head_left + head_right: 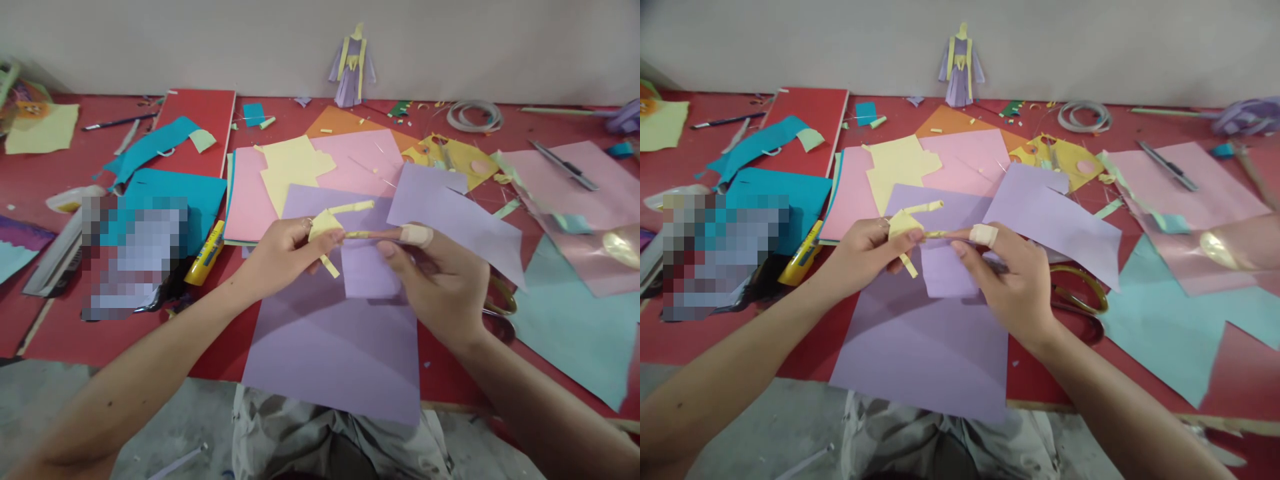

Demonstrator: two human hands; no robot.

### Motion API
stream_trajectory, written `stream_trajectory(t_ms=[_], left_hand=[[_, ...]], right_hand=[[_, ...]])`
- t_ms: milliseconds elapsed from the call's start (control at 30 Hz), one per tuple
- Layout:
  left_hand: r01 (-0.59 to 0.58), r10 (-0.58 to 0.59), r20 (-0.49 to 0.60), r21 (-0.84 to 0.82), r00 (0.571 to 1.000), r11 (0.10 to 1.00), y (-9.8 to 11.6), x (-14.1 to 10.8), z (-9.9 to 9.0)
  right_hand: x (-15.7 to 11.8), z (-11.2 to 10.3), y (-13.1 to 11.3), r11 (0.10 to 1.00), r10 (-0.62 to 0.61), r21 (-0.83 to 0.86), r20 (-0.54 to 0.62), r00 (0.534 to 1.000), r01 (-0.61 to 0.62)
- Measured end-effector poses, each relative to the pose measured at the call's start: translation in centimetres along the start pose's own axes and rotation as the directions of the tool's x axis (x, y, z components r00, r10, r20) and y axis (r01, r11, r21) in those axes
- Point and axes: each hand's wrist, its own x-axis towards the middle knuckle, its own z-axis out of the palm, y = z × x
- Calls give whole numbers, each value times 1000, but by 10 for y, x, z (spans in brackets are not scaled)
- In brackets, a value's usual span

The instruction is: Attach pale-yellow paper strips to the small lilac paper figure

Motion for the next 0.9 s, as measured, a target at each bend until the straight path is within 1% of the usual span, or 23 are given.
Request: stream_trajectory(t_ms=[67, 133, 233, 300, 367, 433, 533, 600, 667, 767, 833, 900], left_hand=[[6, -9, 57, 47, 998, 999, 2, -1, 0], [1, -8, 101, 62, 995, 998, 3, -2, 1], [-7, -4, 146, 75, 989, 997, 2, -1, 0], [-9, -6, 160, 93, 987, 996, 0, -1, -1], [-14, -7, 192, 110, 981, 994, -1, -1, -1], [-10, -20, 248, 115, 969, 993, -1, -1, -1], [31, -65, 336, 106, 940, 994, 0, -3, 0], [61, -86, 358, 79, 930, 995, 1, -3, 0], [88, -90, 341, 23, 936, 996, 0, -2, -1], [126, -104, 257, -72, 961, 989, -2, 1, -2], [148, -123, 211, -108, 970, 983, -2, 3, -3], [150, -124, 200, -118, 972, 982, -2, 4, -4]], right_hand=[[3, 1, 2, 996, -71, -41, 48, 996, 73], [5, 2, 4, 988, -122, -87, 50, 991, 126], [6, 3, 6, 980, -165, -117, 4, 986, 164], [7, 3, 5, 983, -160, -86, 17, 987, 161], [6, 2, 5, 992, -119, -45, 63, 991, 122], [6, 2, 5, 998, -56, -23, 119, 991, 59], [5, 4, 5, 1000, -2, 8, 174, 985, 1], [5, 5, 7, 997, 32, 58, 203, 979, -45], [6, 6, 8, 984, 102, 121, 221, 970, -131], [9, 5, 9, 945, 218, 198, 217, 951, -262], [9, 3, 9, 932, 270, 199, 172, 947, -302], [8, 2, 8, 947, 273, 144, 114, 955, -288]])
